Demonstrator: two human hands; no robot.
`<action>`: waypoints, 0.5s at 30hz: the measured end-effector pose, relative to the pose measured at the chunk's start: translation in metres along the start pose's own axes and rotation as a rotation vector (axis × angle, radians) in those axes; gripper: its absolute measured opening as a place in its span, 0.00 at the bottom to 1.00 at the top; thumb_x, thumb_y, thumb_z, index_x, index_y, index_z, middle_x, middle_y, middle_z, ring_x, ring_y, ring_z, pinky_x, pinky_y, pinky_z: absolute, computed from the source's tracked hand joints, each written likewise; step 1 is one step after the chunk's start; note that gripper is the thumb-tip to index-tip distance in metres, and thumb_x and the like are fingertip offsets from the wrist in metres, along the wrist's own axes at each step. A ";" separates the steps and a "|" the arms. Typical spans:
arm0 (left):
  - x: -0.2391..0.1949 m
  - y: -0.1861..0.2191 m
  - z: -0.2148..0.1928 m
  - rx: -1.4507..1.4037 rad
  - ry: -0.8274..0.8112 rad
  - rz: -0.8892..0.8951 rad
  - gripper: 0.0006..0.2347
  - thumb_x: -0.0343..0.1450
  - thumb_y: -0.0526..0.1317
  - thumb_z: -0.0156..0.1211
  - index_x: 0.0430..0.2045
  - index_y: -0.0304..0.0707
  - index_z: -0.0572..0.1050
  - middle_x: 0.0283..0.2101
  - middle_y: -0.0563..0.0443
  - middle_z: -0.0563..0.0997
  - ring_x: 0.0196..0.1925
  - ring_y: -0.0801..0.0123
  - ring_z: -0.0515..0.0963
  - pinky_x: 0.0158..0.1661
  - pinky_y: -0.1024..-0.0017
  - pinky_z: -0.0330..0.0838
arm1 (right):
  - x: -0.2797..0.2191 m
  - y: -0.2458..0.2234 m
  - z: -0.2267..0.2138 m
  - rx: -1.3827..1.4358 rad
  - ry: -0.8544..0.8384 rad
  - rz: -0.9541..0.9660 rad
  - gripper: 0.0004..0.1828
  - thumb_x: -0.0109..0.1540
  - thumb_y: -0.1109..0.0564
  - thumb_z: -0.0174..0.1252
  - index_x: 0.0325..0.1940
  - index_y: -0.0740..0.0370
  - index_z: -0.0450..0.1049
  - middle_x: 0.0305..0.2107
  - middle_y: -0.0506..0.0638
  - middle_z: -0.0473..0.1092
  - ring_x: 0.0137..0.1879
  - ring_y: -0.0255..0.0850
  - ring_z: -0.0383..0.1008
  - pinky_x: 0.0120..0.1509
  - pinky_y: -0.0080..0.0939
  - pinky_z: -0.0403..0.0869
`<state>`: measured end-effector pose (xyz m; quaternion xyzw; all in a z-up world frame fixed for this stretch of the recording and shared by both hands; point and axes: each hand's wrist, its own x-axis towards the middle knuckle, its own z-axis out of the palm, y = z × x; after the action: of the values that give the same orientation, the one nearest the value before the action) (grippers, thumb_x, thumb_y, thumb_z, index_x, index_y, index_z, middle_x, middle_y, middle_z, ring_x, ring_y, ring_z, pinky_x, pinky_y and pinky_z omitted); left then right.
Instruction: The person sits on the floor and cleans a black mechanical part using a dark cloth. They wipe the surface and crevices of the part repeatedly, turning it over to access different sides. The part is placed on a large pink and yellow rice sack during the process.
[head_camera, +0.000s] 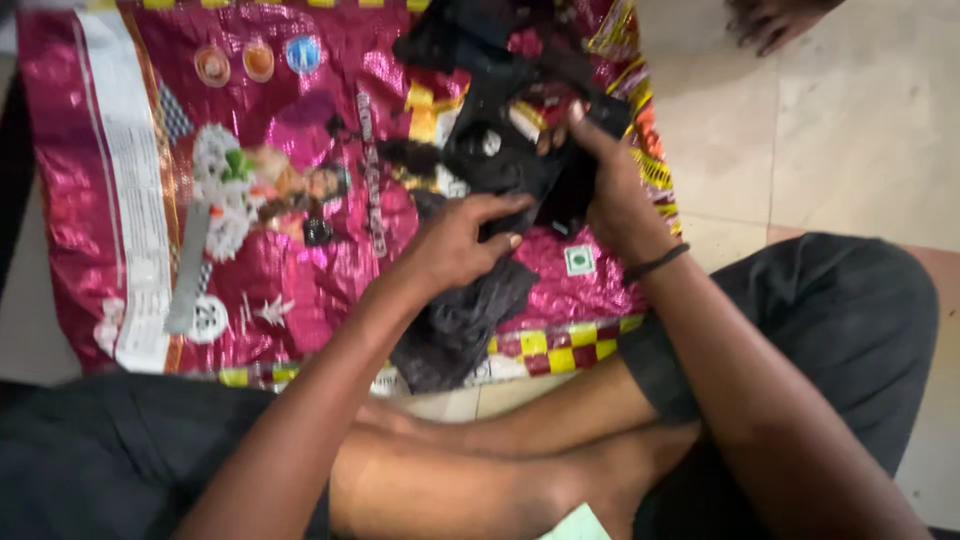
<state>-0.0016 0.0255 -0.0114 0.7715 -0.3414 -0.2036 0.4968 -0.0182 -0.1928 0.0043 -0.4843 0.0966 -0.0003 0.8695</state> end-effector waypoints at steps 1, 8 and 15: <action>-0.009 0.004 0.001 0.066 0.012 0.000 0.23 0.67 0.35 0.65 0.60 0.43 0.74 0.53 0.37 0.80 0.57 0.49 0.79 0.58 0.63 0.70 | -0.001 0.000 -0.004 0.039 0.005 0.047 0.16 0.69 0.47 0.55 0.36 0.61 0.70 0.33 0.52 0.74 0.44 0.41 0.74 0.56 0.42 0.73; -0.026 0.028 0.011 0.099 0.289 0.035 0.15 0.67 0.34 0.64 0.48 0.37 0.80 0.44 0.36 0.84 0.47 0.49 0.85 0.47 0.64 0.77 | 0.002 0.026 -0.007 0.181 -0.037 0.117 0.17 0.70 0.46 0.54 0.37 0.61 0.70 0.36 0.54 0.75 0.46 0.44 0.74 0.62 0.45 0.73; -0.048 0.040 0.013 0.087 0.265 -0.073 0.11 0.63 0.36 0.70 0.37 0.35 0.82 0.26 0.39 0.82 0.26 0.58 0.84 0.30 0.64 0.74 | -0.016 0.040 -0.004 0.160 -0.102 0.228 0.17 0.71 0.45 0.54 0.38 0.61 0.72 0.37 0.54 0.75 0.46 0.46 0.75 0.61 0.49 0.75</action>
<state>-0.0556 0.0410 0.0186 0.8244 -0.2530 -0.1028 0.4958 -0.0383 -0.1731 -0.0285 -0.3989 0.1063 0.1157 0.9035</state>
